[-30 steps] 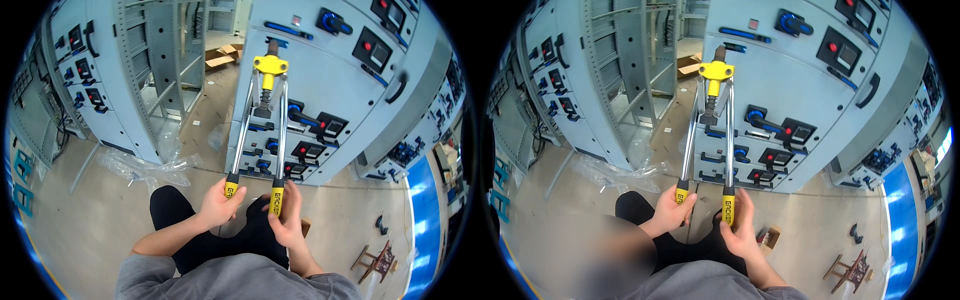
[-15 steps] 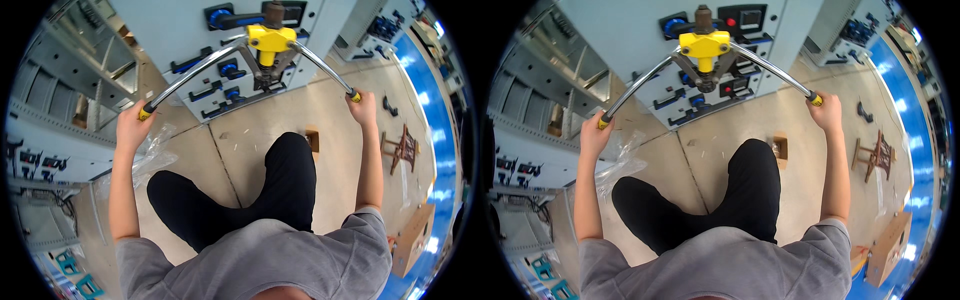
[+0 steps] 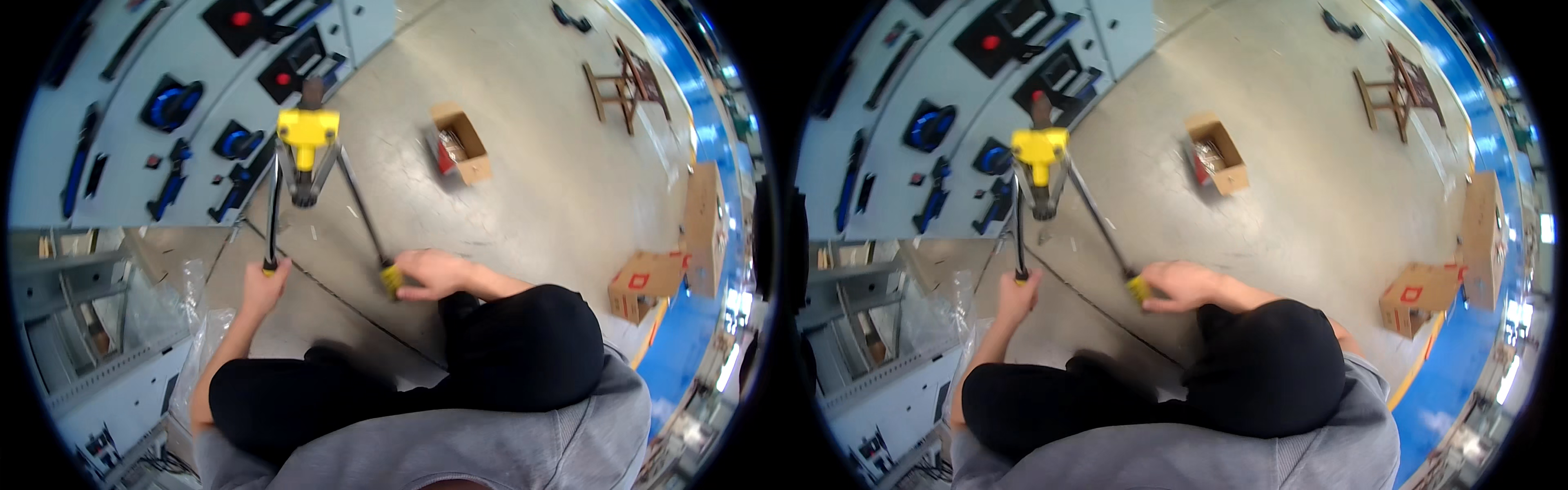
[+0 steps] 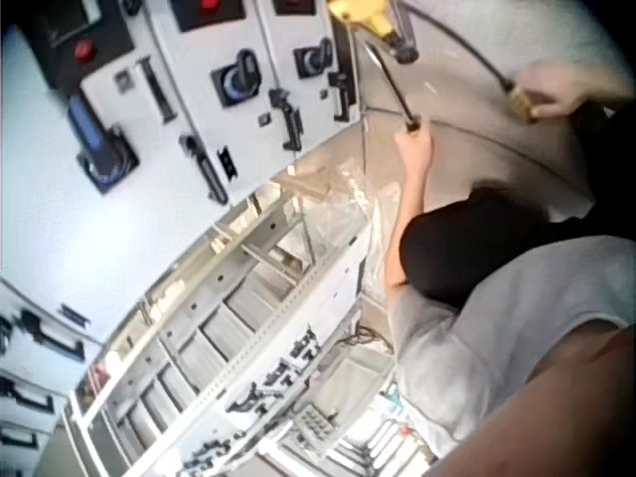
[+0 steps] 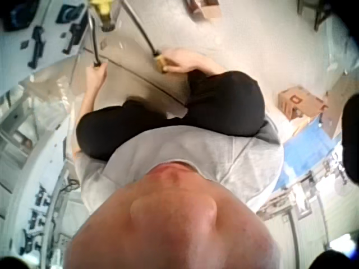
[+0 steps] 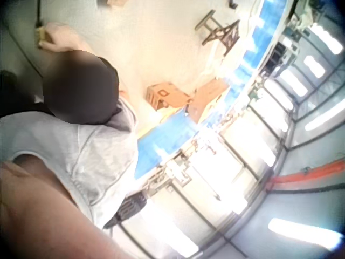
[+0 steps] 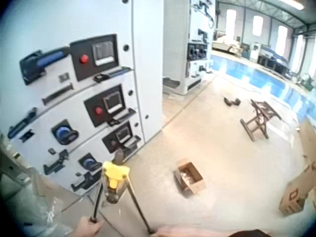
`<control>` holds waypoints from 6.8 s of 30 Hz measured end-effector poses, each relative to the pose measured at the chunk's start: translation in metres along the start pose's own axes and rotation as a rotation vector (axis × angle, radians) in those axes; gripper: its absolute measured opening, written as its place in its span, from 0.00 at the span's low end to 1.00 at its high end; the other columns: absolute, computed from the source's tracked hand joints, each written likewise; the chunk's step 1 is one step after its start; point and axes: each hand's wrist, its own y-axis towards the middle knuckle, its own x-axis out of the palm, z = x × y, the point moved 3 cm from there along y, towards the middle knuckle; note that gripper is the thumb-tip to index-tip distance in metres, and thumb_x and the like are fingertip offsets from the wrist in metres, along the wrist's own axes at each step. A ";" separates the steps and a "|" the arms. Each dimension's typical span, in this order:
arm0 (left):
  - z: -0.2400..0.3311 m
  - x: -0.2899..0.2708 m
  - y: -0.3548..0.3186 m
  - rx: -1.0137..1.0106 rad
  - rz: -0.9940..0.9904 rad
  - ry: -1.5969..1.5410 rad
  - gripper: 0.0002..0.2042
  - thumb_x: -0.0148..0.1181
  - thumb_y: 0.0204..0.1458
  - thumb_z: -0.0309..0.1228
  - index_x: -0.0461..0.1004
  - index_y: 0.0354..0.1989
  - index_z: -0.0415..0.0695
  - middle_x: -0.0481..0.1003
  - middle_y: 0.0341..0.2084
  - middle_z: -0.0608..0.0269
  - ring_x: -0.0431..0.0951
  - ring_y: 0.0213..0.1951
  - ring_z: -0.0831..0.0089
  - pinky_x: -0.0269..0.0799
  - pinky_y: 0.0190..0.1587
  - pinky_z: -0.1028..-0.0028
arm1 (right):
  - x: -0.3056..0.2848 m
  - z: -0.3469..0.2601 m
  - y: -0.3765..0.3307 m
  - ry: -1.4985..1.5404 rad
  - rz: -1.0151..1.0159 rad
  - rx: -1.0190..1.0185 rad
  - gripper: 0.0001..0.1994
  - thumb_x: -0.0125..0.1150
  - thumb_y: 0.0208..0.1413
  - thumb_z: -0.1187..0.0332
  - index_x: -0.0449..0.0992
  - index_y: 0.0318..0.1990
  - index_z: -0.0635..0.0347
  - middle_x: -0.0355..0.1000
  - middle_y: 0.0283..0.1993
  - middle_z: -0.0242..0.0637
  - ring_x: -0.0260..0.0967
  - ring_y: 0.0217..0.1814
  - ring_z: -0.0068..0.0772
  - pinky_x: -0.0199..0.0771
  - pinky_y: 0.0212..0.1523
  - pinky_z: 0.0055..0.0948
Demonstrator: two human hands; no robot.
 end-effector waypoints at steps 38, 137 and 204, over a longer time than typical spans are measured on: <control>-0.253 0.145 -0.075 -0.451 0.010 0.076 0.16 0.65 0.51 0.36 0.76 0.23 0.32 0.74 0.14 0.56 0.76 0.19 0.66 0.69 0.25 0.62 | -0.135 0.295 0.032 -0.654 -0.104 0.804 0.15 0.41 0.69 0.73 0.65 0.59 0.67 0.77 0.54 0.57 0.76 0.56 0.55 0.78 0.55 0.48; -0.179 0.108 -0.098 0.012 0.063 0.365 0.13 0.65 0.53 0.38 0.78 0.28 0.39 0.73 0.18 0.47 0.77 0.23 0.47 0.71 0.29 0.59 | -0.017 0.048 0.054 1.296 0.370 0.614 0.11 0.48 0.72 0.65 0.74 0.50 0.60 0.55 0.29 0.22 0.47 0.28 0.17 0.53 0.29 0.21; -0.211 0.065 -0.122 0.058 0.290 0.187 0.16 0.67 0.53 0.28 0.67 0.17 0.37 0.64 0.10 0.57 0.63 0.17 0.78 0.60 0.23 0.67 | 0.100 0.065 -0.116 -0.264 0.210 0.545 0.05 0.57 0.56 0.71 0.74 0.40 0.56 0.73 0.32 0.45 0.71 0.39 0.51 0.69 0.45 0.45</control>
